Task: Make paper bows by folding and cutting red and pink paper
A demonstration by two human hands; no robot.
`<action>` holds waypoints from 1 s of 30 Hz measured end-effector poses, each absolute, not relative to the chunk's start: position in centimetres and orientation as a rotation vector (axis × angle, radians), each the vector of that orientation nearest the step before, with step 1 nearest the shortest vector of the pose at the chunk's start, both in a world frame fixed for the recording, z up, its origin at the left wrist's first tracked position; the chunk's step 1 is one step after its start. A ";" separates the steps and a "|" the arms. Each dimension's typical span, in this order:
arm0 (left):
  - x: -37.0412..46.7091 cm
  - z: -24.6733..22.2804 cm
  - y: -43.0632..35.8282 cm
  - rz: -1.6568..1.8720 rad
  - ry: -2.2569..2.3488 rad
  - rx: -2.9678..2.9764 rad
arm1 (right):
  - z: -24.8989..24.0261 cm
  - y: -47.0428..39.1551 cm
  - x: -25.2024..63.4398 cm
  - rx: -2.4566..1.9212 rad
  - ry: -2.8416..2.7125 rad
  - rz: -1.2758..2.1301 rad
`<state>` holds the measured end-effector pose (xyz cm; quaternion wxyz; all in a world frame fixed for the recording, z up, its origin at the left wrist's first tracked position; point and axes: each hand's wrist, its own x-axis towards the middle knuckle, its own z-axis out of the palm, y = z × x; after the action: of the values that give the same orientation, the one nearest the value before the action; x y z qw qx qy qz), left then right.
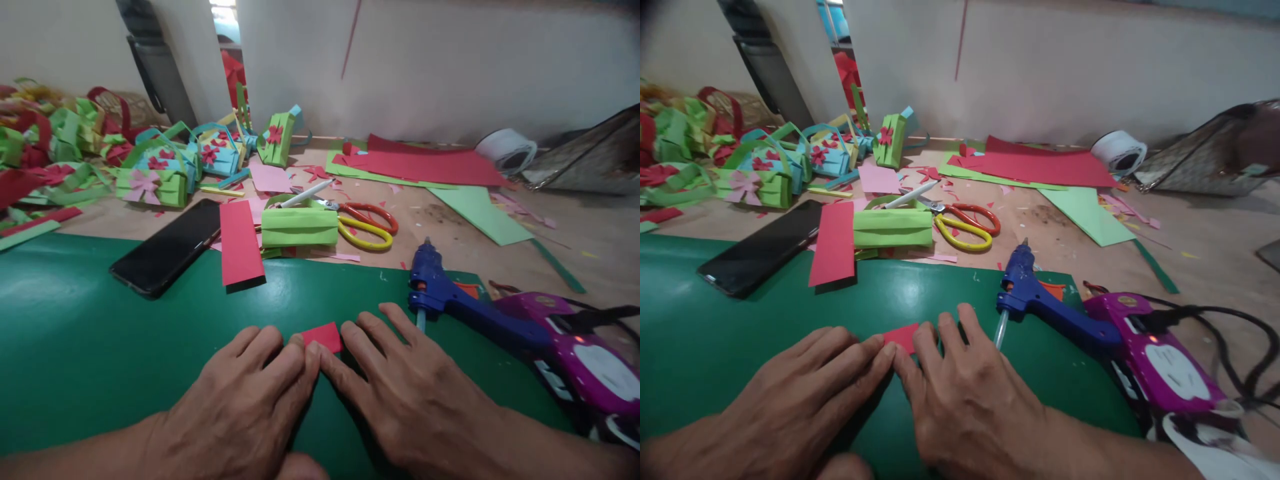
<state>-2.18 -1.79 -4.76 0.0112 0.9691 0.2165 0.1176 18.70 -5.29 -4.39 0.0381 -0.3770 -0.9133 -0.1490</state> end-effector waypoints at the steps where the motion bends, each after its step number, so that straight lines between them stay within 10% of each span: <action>1: -2.2 -4.7 -1.8 0.349 0.629 2.998 | -4.4 -5.4 18.8 -1.152 -2.827 -0.459; 30: -3.0 -4.0 -3.2 0.201 0.801 2.838 | -3.6 -5.7 17.8 -1.241 -2.975 -0.690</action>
<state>-2.97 -3.16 -3.96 0.0927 0.9561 0.2697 0.0676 17.80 -5.68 -3.62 -0.0773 -0.3752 -0.8998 -0.2086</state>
